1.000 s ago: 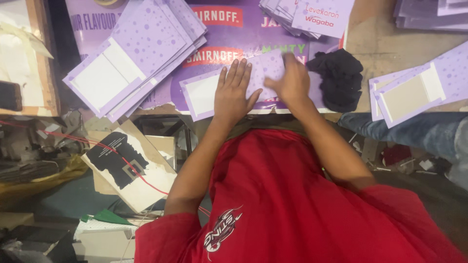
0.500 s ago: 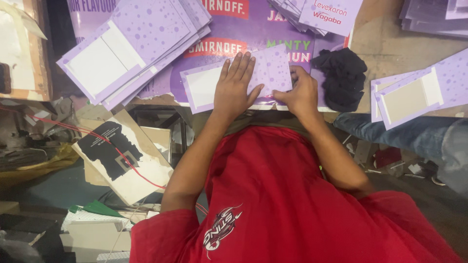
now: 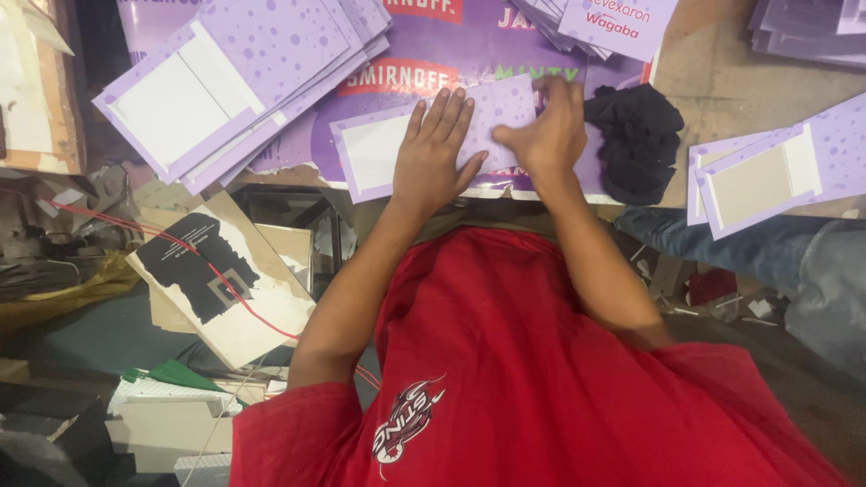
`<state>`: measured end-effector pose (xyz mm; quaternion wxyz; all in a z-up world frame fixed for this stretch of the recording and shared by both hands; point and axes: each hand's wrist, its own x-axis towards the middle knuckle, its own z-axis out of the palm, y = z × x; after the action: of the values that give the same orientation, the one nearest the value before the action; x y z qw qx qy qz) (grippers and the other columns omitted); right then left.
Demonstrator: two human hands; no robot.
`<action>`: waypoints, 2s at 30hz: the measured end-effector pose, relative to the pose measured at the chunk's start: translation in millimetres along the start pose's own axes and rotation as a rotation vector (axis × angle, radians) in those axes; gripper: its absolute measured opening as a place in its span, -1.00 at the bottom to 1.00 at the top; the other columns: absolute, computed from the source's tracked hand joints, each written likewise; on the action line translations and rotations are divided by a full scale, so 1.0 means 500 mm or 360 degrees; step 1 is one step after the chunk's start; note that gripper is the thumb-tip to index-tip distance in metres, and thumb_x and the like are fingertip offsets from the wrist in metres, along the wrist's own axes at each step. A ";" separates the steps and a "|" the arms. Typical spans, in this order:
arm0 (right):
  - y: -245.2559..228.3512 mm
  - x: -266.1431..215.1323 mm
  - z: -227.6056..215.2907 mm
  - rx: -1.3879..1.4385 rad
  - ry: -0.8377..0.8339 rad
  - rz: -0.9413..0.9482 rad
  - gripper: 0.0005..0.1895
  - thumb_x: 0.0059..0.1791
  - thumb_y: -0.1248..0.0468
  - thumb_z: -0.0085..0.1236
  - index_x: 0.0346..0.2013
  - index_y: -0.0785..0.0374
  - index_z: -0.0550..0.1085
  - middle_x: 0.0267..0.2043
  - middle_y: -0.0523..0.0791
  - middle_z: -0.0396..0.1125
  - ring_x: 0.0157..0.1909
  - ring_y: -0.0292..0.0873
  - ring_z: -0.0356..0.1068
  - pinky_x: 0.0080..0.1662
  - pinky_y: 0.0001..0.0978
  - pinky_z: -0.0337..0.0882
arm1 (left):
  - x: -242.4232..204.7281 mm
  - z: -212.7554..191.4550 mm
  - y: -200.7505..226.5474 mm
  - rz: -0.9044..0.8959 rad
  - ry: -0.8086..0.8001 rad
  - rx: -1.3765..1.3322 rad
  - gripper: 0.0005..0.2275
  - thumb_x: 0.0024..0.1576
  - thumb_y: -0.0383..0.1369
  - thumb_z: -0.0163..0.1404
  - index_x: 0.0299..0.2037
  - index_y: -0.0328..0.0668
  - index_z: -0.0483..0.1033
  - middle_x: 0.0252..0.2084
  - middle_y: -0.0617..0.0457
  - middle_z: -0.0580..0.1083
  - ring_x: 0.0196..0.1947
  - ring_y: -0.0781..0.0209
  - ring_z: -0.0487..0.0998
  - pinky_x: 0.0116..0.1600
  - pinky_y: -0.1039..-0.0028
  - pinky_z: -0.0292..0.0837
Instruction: The person sits on the floor and repeatedly folds small purple printed sheets in half, then wipes each folded sheet with a black cloth. The person stacks the finished sheets into a growing pile on the table.
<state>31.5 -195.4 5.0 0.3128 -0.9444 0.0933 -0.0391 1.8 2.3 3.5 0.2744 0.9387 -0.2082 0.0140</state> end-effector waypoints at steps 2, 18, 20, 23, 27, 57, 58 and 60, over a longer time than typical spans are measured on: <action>-0.009 0.034 0.015 0.0034 0.0011 -0.0008 -0.27 -0.46 0.15 0.58 -0.09 0.19 0.42 -0.06 -0.06 0.32 -0.07 0.02 0.43 -0.11 -0.16 0.46 | 0.003 -0.003 0.000 -0.0002 0.0010 0.0000 -0.39 0.22 -0.09 0.10 0.37 -0.36 0.30 0.43 -0.23 0.26 0.48 -0.14 0.18 0.52 0.02 0.00; -0.026 0.051 0.075 0.0058 0.0276 0.0085 -0.62 -0.27 0.09 0.53 -0.37 0.17 0.50 -0.31 -0.11 0.46 -0.18 0.00 0.46 -0.16 -0.11 0.39 | -0.008 0.014 -0.002 -0.0020 -0.0031 0.0047 -0.38 0.24 -0.06 0.05 0.38 -0.37 0.28 0.44 -0.21 0.25 0.49 -0.13 0.16 0.51 0.01 -0.02; -0.028 0.047 0.065 0.0068 0.0316 -0.0054 -0.58 -0.22 0.11 0.54 -0.25 0.19 0.49 -0.24 -0.09 0.47 -0.12 0.02 0.46 -0.12 -0.11 0.41 | -0.004 0.013 0.000 -0.0013 0.0005 0.0036 -0.38 0.23 -0.05 0.04 0.38 -0.36 0.28 0.44 -0.22 0.24 0.48 -0.14 0.16 0.51 0.01 -0.02; -0.034 0.015 0.048 0.0002 0.0463 -0.0402 -0.39 -0.20 0.16 0.56 0.01 0.30 0.44 -0.13 0.00 0.45 -0.07 0.11 0.44 -0.07 -0.08 0.40 | -0.003 0.005 0.001 -0.0030 0.0005 0.0038 -0.37 0.22 -0.04 0.04 0.37 -0.34 0.28 0.44 -0.21 0.25 0.48 -0.14 0.17 0.51 0.02 -0.02; -0.019 0.024 0.025 0.0011 0.0136 -0.0073 -0.28 -0.25 0.12 0.56 0.03 0.40 0.40 -0.16 0.07 0.43 -0.14 0.12 0.45 -0.08 -0.07 0.42 | 0.000 0.004 -0.002 -0.0032 0.0014 0.0035 -0.39 0.22 -0.05 0.03 0.38 -0.31 0.29 0.44 -0.19 0.24 0.49 -0.10 0.16 0.52 0.03 -0.02; -0.018 0.006 -0.088 0.1609 -0.1147 0.0423 -0.23 -0.09 0.57 0.16 0.37 0.29 0.11 0.21 0.09 0.35 0.21 -0.07 0.37 0.16 -0.25 0.43 | -0.024 0.013 0.013 -0.0419 0.0353 0.0187 -0.54 0.20 -0.16 0.08 0.25 -0.23 0.48 0.34 -0.06 0.38 0.43 -0.08 0.25 0.44 -0.29 -0.05; -0.037 -0.016 -0.093 0.1619 -0.1213 0.0314 -0.20 -0.11 0.58 0.16 0.39 0.31 0.11 0.24 0.10 0.34 0.23 -0.08 0.36 0.17 -0.24 0.42 | -0.024 0.009 0.015 -0.0452 0.0322 0.0191 -0.54 0.18 -0.16 0.08 0.24 -0.22 0.48 0.33 -0.06 0.39 0.43 -0.09 0.25 0.42 -0.32 -0.07; -0.071 -0.062 -0.086 0.1184 -0.1037 -0.0060 -0.17 -0.11 0.56 0.21 0.40 0.35 0.08 0.34 0.12 0.24 0.28 -0.04 0.30 0.16 -0.21 0.43 | -0.025 0.004 0.020 -0.0512 0.0257 0.0194 -0.53 0.14 -0.16 0.08 0.22 -0.22 0.49 0.31 -0.05 0.40 0.41 -0.09 0.25 0.39 -0.39 -0.11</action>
<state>0.7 -186.3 60.2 0.6410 -0.7333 -0.0467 0.2219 -13.7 -1.7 5.0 0.2314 0.9706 -0.0316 0.0578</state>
